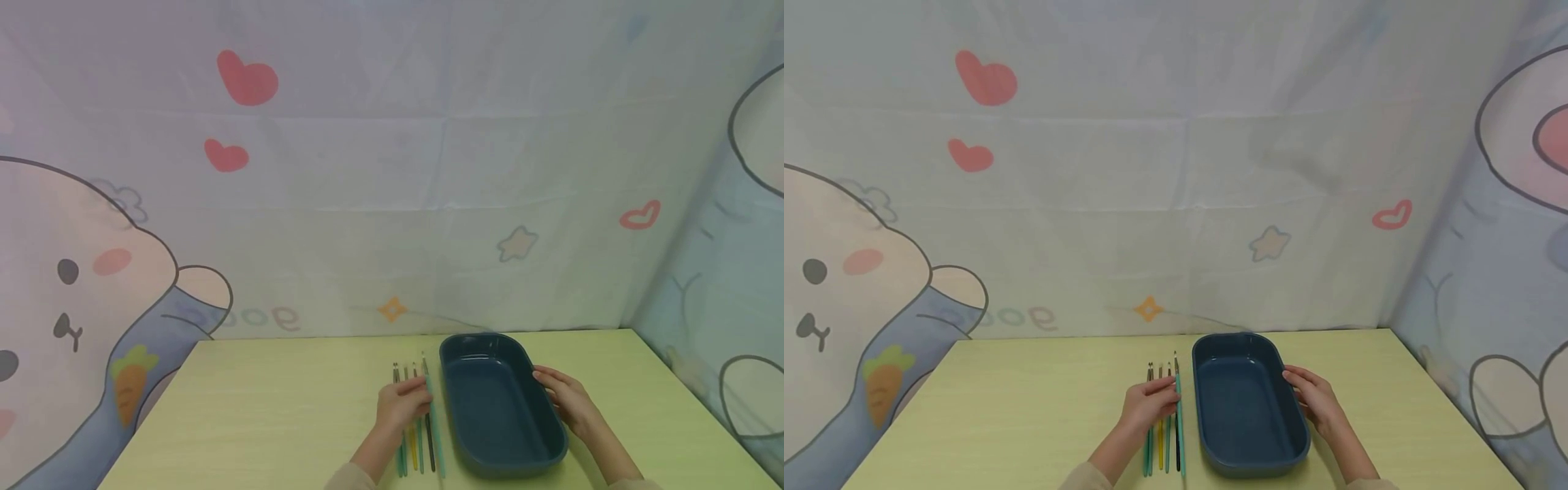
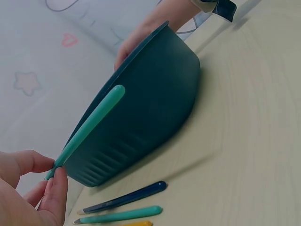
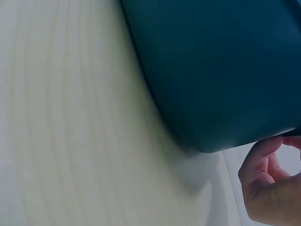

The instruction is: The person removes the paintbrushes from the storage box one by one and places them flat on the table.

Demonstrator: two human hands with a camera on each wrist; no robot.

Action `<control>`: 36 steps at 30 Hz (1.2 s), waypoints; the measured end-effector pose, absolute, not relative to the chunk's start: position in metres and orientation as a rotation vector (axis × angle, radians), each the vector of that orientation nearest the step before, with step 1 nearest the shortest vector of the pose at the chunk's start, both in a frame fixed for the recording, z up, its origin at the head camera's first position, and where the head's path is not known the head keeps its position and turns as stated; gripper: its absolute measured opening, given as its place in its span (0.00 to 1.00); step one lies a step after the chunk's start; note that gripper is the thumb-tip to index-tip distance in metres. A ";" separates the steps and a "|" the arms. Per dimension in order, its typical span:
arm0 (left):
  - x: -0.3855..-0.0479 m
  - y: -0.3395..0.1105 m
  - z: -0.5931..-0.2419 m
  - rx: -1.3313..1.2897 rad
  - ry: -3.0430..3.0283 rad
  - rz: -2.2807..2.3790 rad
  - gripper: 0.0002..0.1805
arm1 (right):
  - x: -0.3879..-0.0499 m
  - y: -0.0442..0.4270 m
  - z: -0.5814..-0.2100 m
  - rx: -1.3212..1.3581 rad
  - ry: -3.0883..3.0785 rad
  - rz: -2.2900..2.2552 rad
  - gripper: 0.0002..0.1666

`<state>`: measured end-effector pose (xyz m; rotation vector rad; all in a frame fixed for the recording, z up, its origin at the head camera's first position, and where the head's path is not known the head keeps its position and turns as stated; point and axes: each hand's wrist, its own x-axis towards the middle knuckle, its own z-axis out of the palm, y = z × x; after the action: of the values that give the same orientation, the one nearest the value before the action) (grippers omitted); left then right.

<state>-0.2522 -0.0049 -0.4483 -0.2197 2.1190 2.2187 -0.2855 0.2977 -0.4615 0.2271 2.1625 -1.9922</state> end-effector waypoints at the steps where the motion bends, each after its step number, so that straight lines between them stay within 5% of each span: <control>1: -0.252 -0.007 -0.450 -0.225 2.121 2.211 0.22 | -0.286 0.297 -0.462 0.229 2.163 -1.992 0.36; 36: -0.262 -0.056 -0.475 -0.362 2.413 2.092 0.20 | -0.286 0.297 -0.463 0.231 2.184 -1.976 0.37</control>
<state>-0.2619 -0.0559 -0.4746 -0.3618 2.4126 2.0922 -0.2857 0.2972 -0.4625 0.2310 2.1836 -1.9755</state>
